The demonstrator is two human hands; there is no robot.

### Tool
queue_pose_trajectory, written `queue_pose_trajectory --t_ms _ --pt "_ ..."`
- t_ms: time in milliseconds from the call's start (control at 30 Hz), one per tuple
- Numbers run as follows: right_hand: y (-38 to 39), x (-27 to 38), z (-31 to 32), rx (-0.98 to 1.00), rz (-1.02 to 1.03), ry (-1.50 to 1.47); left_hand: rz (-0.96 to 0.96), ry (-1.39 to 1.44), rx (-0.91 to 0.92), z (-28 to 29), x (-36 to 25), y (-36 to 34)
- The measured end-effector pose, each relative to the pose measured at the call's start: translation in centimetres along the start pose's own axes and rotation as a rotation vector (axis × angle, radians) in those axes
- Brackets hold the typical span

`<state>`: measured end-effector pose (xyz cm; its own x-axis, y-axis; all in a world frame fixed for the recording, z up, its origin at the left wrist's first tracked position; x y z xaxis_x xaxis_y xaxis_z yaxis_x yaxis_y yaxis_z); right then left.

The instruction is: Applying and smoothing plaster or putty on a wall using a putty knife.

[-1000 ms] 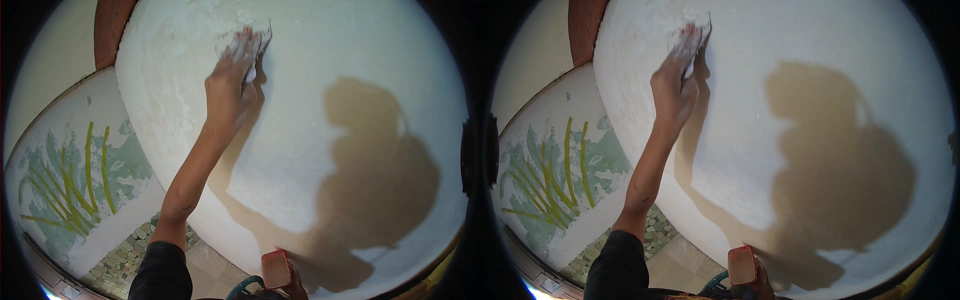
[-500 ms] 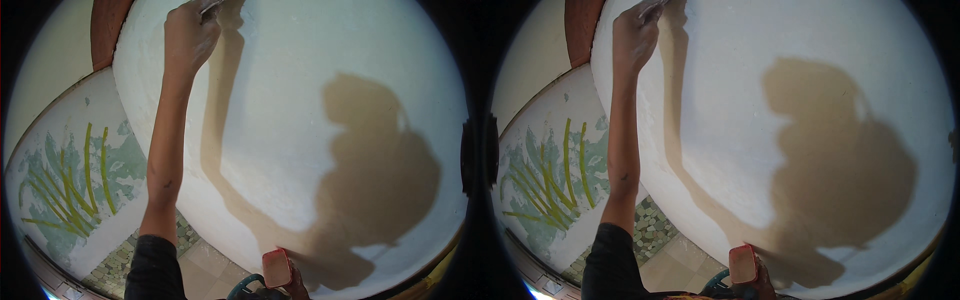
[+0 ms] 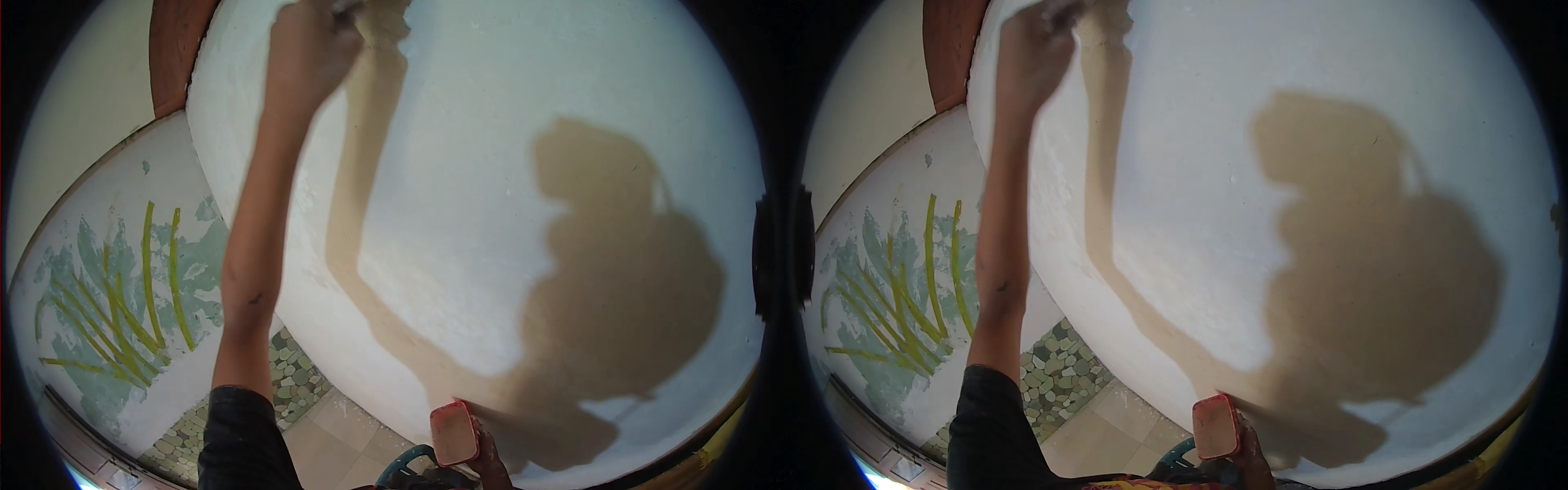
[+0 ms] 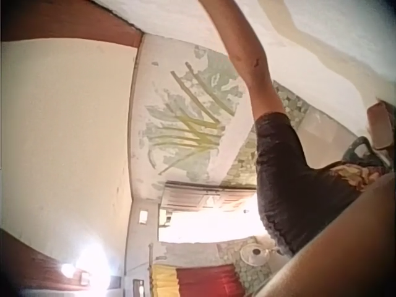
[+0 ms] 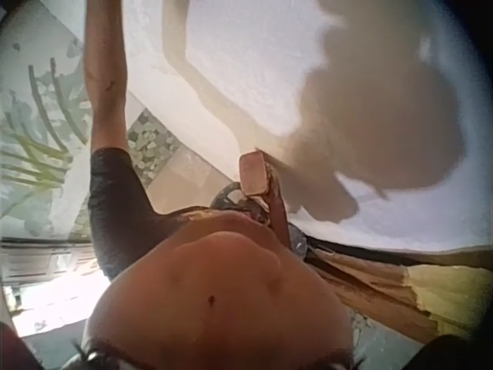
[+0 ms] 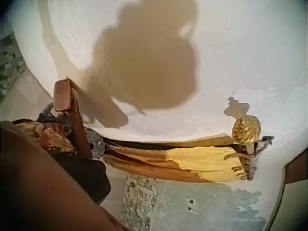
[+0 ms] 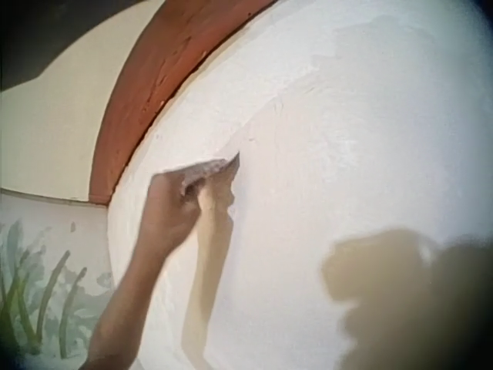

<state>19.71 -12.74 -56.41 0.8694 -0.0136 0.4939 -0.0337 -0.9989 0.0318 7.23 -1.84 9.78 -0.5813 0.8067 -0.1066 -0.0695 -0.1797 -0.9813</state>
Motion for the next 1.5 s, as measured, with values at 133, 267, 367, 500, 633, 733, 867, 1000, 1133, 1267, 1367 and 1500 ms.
queue_pose_trajectory --t_ms 133,267,367,500,633,733,867,1000,1133,1267,1367,1500 --pt "0.4 0.5 0.2 0.095 0.006 -0.075 -0.009 -0.096 -0.027 -0.9 2.8 2.9" --pt "0.6 0.3 0.9 -0.006 0.0 -0.073 -0.076 -0.006 0.105 -0.2 3.5 3.3" --pt "0.8 0.7 -0.1 -0.027 -0.038 -0.071 -0.281 -0.349 -0.336 -0.3 4.8 1.9" --pt "0.9 0.2 1.2 0.061 0.046 -0.114 -0.436 -0.239 -0.281 -4.4 5.0 3.3" --pt "1.1 0.9 0.5 0.141 0.044 -0.085 -0.404 -0.257 -0.325 -5.0 7.1 4.4" --pt "2.1 3.6 -3.7 0.259 0.248 0.882 -0.388 -0.3 -0.232 -3.4 7.5 5.1" --pt "0.5 0.7 1.8 0.096 -0.006 -0.178 -0.5 -0.448 -0.115 -0.6 5.9 3.4" --pt "1.3 0.9 0.0 0.139 0.068 -0.071 -0.431 -0.347 -0.295 0.2 6.2 0.3" --pt "0.9 1.4 -0.5 0.281 0.036 -0.25 -0.192 -0.036 -0.115 -0.1 5.9 0.3" --pt "0.8 -0.1 1.9 0.075 0.104 -0.113 -0.108 -0.284 0.111 1.5 5.1 0.2" --pt "-0.1 -0.8 3.7 0.123 0.118 -0.12 -0.264 -0.21 0.129 2.7 5.9 -1.2" --pt "-1.3 -3.0 7.6 -0.028 0.051 -0.091 -0.296 -0.255 -0.102 2.2 6.1 -2.6"
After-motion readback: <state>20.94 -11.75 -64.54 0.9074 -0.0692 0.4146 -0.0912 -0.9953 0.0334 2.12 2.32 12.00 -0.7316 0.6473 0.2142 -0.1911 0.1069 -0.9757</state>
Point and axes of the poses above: each hand's wrist, its own y-axis away from the middle knuckle, its own z-axis out of the back of the hand, x = y × z, the point moved 2 cm from there along -y, towards the middle knuckle, and after that the axes turned 15 degrees about z, right-handed, at the moved point
